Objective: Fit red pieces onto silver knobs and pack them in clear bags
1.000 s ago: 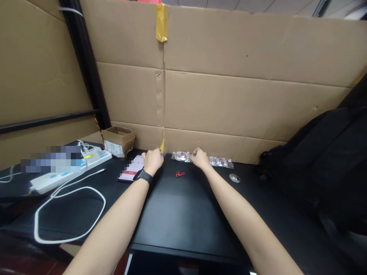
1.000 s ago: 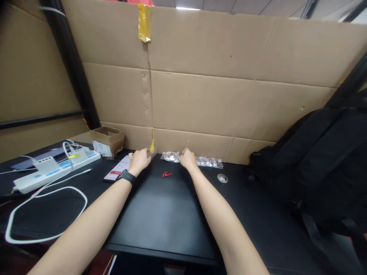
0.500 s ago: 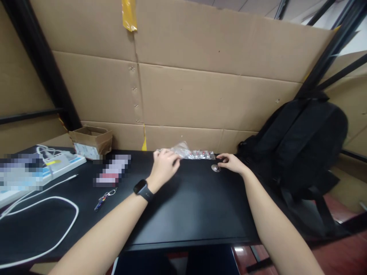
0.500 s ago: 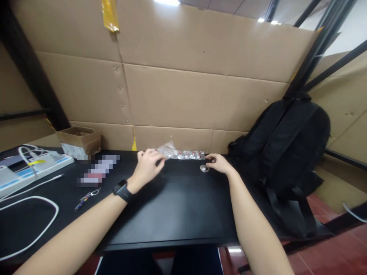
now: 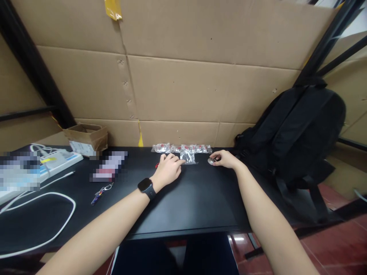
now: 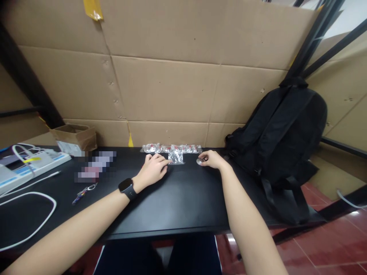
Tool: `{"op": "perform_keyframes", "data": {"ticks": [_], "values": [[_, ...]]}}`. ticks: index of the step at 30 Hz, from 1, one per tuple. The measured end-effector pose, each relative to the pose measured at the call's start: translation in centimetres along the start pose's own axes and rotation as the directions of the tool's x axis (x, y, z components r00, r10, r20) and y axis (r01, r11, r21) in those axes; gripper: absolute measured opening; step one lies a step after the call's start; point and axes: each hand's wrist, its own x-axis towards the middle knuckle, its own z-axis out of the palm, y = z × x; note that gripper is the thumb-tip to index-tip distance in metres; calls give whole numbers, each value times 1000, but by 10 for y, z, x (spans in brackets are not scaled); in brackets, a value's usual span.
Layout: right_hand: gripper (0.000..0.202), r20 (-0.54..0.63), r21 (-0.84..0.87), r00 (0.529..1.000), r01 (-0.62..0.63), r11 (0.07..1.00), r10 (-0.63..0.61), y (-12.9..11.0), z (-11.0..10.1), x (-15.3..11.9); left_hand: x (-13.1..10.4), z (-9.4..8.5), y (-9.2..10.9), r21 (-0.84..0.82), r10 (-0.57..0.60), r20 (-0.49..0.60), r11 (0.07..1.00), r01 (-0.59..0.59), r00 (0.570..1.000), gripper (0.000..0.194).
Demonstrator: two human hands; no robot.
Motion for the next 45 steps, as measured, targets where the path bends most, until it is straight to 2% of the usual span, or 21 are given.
{"op": "perform_keyframes", "data": {"ticks": [3, 5, 7, 10, 13, 17, 22, 25, 28, 31, 33, 35, 38, 41, 45], "values": [[39, -17, -2, 1000, -11, 1000, 11, -3, 2, -1, 2, -7, -5, 5, -35, -19, 999, 35, 999, 49], [37, -33, -23, 999, -26, 999, 26, -7, 4, -1, 3, -15, -18, 0, -96, -38, 995, 96, 995, 58], [35, -52, -53, 998, -33, 998, 31, -10, 6, 0, 3, -23, -37, 0, -172, -17, 985, 172, 985, 50], [33, -77, -82, 997, -34, 996, 28, -12, 8, 1, 1, -32, -70, -9, -237, 166, 970, 242, 957, 29], [33, -85, -79, 996, -30, 996, 23, -12, 9, 2, -2, -36, -93, -44, -247, 338, 960, 277, 908, 26], [33, -108, -38, 994, -5, 999, 1, -12, 7, 1, -4, -34, -104, -89, -234, 419, 951, 296, 877, 26], [38, -196, 88, 979, 68, 994, -50, -22, 6, 0, -4, -24, -102, -94, -198, 346, 965, 244, 917, 21], [37, -246, 205, 964, 155, 967, -102, -38, 7, -1, -2, -13, -98, -91, -185, 289, 971, 219, 939, 12], [37, -277, 327, 947, 253, 910, -164, -60, 10, -3, -2, -5, -92, -81, -193, 242, 973, 218, 951, 12], [37, -300, 409, 935, 307, 859, -191, -81, 15, -6, 0, -7, -81, -131, -194, 161, 968, 216, 968, 15], [39, -306, 469, 931, 327, 820, -197, -94, 19, -8, 3, -14, -71, -254, -183, 94, 946, 202, 979, 14], [39, -300, 553, 936, 328, 766, -184, -106, 25, -10, 7, -22, -59, -449, -154, 46, 879, 158, 987, 11], [35, -271, 708, 954, 286, 646, -126, -123, 36, -12, 12, -30, -40, -710, -142, -13, 699, 91, 990, 13], [31, -212, 835, 974, 223, 502, -80, -137, 49, -13, 14, -33, -25, -789, -209, -74, 610, 71, 975, 15], [33, -92, 928, 992, 118, 352, -88, -147, 60, -16, 11, -34, -17, -785, -260, -131, 616, 60, 957, 16]]}}
